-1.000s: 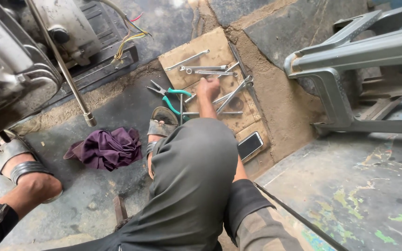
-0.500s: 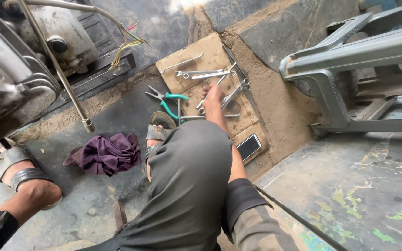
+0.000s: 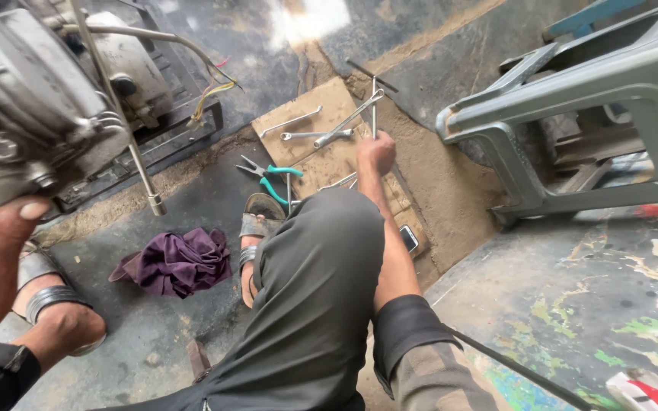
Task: Dismantle and inspect various components of a motorcycle engine using manual tools.
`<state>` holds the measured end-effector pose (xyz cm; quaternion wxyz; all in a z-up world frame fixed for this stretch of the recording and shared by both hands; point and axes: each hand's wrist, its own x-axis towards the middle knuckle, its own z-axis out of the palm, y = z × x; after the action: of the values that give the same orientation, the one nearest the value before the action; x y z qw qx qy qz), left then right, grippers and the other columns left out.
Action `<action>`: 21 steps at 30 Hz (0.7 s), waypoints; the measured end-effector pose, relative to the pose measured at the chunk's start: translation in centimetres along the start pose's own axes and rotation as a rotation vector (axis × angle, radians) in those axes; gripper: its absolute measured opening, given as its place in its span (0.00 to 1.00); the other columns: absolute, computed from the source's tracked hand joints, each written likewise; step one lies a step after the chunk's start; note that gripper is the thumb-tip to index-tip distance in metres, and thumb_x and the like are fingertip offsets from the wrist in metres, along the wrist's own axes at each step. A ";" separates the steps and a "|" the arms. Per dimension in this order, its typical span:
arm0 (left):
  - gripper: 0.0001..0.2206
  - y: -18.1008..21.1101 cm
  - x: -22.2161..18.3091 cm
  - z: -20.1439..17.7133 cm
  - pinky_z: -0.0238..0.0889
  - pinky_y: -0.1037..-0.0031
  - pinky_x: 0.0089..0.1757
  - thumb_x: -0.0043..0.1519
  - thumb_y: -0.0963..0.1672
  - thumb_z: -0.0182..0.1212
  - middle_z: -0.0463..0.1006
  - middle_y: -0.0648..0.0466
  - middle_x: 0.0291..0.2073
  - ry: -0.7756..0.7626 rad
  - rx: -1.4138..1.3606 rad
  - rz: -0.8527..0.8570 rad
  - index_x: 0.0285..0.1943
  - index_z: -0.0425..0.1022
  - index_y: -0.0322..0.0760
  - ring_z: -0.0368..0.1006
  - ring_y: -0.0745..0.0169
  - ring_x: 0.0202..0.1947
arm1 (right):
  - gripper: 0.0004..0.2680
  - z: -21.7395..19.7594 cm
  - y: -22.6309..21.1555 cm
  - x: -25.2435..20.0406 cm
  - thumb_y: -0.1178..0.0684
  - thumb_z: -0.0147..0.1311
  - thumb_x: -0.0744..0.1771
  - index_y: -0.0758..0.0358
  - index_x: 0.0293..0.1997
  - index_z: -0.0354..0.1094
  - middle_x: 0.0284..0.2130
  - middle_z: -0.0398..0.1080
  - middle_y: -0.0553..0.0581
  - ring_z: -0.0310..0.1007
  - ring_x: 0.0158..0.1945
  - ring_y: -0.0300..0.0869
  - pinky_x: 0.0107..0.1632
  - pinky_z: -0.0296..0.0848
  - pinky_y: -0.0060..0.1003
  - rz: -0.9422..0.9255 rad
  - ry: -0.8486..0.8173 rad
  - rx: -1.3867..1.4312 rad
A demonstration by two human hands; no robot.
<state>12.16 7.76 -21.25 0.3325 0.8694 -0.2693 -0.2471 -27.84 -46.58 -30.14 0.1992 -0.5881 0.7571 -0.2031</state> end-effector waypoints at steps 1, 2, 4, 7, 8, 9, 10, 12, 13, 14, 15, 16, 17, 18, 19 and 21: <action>0.19 5.9 -2.3 1.3 0.67 0.52 0.57 0.72 0.45 0.62 0.79 0.32 0.56 0.016 0.003 -0.011 0.67 0.69 0.28 0.76 0.38 0.57 | 0.07 -0.4 0.1 0.3 0.53 0.57 0.63 0.52 0.42 0.80 0.38 0.80 0.60 0.80 0.42 0.57 0.42 0.77 0.54 -0.039 0.047 -0.014; 0.18 11.8 -5.6 1.0 0.67 0.52 0.57 0.73 0.45 0.62 0.79 0.32 0.55 0.049 0.012 -0.037 0.67 0.70 0.28 0.76 0.38 0.57 | 0.06 0.0 -0.3 -0.1 0.53 0.58 0.63 0.54 0.41 0.79 0.37 0.80 0.62 0.79 0.42 0.59 0.42 0.76 0.55 -0.089 0.076 -0.023; 0.26 18.5 -8.5 -1.8 0.66 0.57 0.60 0.71 0.44 0.65 0.73 0.33 0.61 0.199 0.085 0.174 0.72 0.54 0.31 0.74 0.41 0.62 | 0.06 -1.1 -1.8 0.5 0.54 0.58 0.64 0.55 0.41 0.79 0.37 0.80 0.61 0.80 0.42 0.57 0.42 0.77 0.54 -0.115 0.089 0.023; 0.45 23.6 -10.4 -3.9 0.65 0.63 0.65 0.68 0.42 0.71 0.63 0.36 0.69 0.330 0.167 0.535 0.79 0.30 0.39 0.69 0.45 0.68 | 0.05 -5.0 -5.2 -0.8 0.55 0.58 0.64 0.54 0.40 0.79 0.36 0.80 0.60 0.81 0.40 0.54 0.40 0.77 0.51 -0.095 0.148 0.055; 0.53 24.7 -10.3 -4.0 0.65 0.65 0.67 0.66 0.42 0.74 0.59 0.37 0.72 0.348 0.168 0.676 0.82 0.22 0.44 0.67 0.46 0.71 | 0.05 -7.2 -6.6 -1.0 0.55 0.59 0.63 0.54 0.39 0.79 0.36 0.80 0.59 0.81 0.39 0.53 0.39 0.77 0.51 -0.071 0.191 0.051; 0.53 24.8 -10.2 -3.8 0.65 0.65 0.67 0.66 0.42 0.74 0.59 0.37 0.72 0.348 0.160 0.685 0.82 0.22 0.44 0.67 0.46 0.71 | 0.05 -7.7 -5.9 -0.1 0.55 0.59 0.63 0.54 0.39 0.79 0.36 0.80 0.59 0.81 0.39 0.53 0.39 0.77 0.51 -0.069 0.203 0.052; 0.55 24.9 -10.0 -3.9 0.61 0.62 0.70 0.65 0.43 0.76 0.52 0.34 0.74 0.378 0.205 0.696 0.81 0.19 0.46 0.60 0.43 0.73 | 0.04 -7.6 -6.0 0.6 0.55 0.61 0.63 0.57 0.38 0.78 0.34 0.79 0.58 0.80 0.37 0.52 0.38 0.76 0.49 -0.156 0.267 0.128; 0.58 24.4 -9.8 -4.0 0.58 0.58 0.73 0.64 0.45 0.78 0.45 0.32 0.75 0.419 0.257 0.702 0.81 0.16 0.49 0.53 0.41 0.75 | 0.04 -8.0 -7.0 2.0 0.55 0.62 0.63 0.59 0.37 0.77 0.32 0.79 0.58 0.79 0.35 0.50 0.37 0.76 0.48 -0.250 0.323 0.213; 0.59 24.0 -9.8 -4.0 0.52 0.55 0.75 0.64 0.46 0.78 0.37 0.30 0.76 0.451 0.315 0.663 0.80 0.15 0.49 0.45 0.37 0.77 | 0.03 -8.4 -7.7 2.7 0.55 0.60 0.66 0.62 0.38 0.75 0.30 0.76 0.55 0.76 0.32 0.44 0.35 0.75 0.43 -0.391 0.284 0.516; 0.60 23.5 -9.7 -3.8 0.46 0.52 0.77 0.63 0.47 0.79 0.30 0.29 0.78 0.475 0.373 0.624 0.79 0.14 0.50 0.37 0.32 0.79 | 0.05 -8.8 -8.0 3.4 0.55 0.57 0.70 0.64 0.38 0.72 0.29 0.73 0.52 0.73 0.29 0.39 0.33 0.75 0.38 -0.522 0.238 0.817; 0.60 23.2 -9.6 -3.7 0.46 0.52 0.77 0.63 0.47 0.79 0.30 0.29 0.78 0.479 0.378 0.621 0.79 0.14 0.50 0.37 0.32 0.79 | 0.05 -12.4 -11.0 1.1 0.55 0.57 0.70 0.64 0.38 0.72 0.29 0.73 0.52 0.73 0.29 0.39 0.33 0.75 0.38 -0.523 0.232 0.822; 0.59 23.0 -9.5 -3.5 0.45 0.51 0.77 0.64 0.48 0.79 0.28 0.31 0.79 0.468 0.358 0.596 0.80 0.14 0.50 0.35 0.32 0.79 | 0.06 -16.2 -13.9 -1.2 0.53 0.52 0.71 0.65 0.40 0.70 0.25 0.70 0.51 0.68 0.24 0.37 0.27 0.68 0.35 -0.472 0.059 0.952; 0.59 22.8 -9.5 -3.4 0.44 0.50 0.77 0.64 0.49 0.79 0.27 0.32 0.79 0.457 0.337 0.570 0.80 0.15 0.49 0.33 0.31 0.79 | 0.08 -20.1 -16.7 -3.4 0.51 0.47 0.72 0.65 0.42 0.67 0.21 0.67 0.50 0.62 0.19 0.36 0.22 0.62 0.32 -0.419 -0.118 1.075; 0.59 23.2 -9.4 -3.5 0.44 0.50 0.77 0.64 0.49 0.79 0.27 0.32 0.79 0.466 0.343 0.576 0.80 0.15 0.49 0.33 0.31 0.79 | 0.08 -21.7 -18.3 -2.8 0.51 0.47 0.72 0.65 0.42 0.67 0.21 0.67 0.50 0.62 0.19 0.36 0.22 0.62 0.32 -0.422 -0.118 1.086; 0.59 23.5 -9.3 -3.5 0.45 0.51 0.77 0.63 0.49 0.78 0.27 0.33 0.80 0.466 0.303 0.571 0.81 0.16 0.49 0.34 0.32 0.80 | 0.08 -23.3 -19.9 -2.2 0.53 0.45 0.73 0.66 0.46 0.67 0.23 0.69 0.53 0.66 0.21 0.38 0.25 0.68 0.33 -0.477 -0.281 1.226; 0.59 23.7 -9.8 -3.5 0.46 0.51 0.77 0.63 0.49 0.78 0.28 0.33 0.81 0.451 0.279 0.566 0.81 0.17 0.49 0.35 0.33 0.81 | 0.08 -25.5 -21.7 -3.2 0.54 0.42 0.73 0.68 0.49 0.66 0.24 0.71 0.56 0.70 0.23 0.41 0.28 0.74 0.34 -0.507 -0.450 1.365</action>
<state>-0.07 0.48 0.37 0.3171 0.8300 -0.4497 0.0909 -23.29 -46.47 3.25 0.6154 -0.5175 0.2465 -0.5411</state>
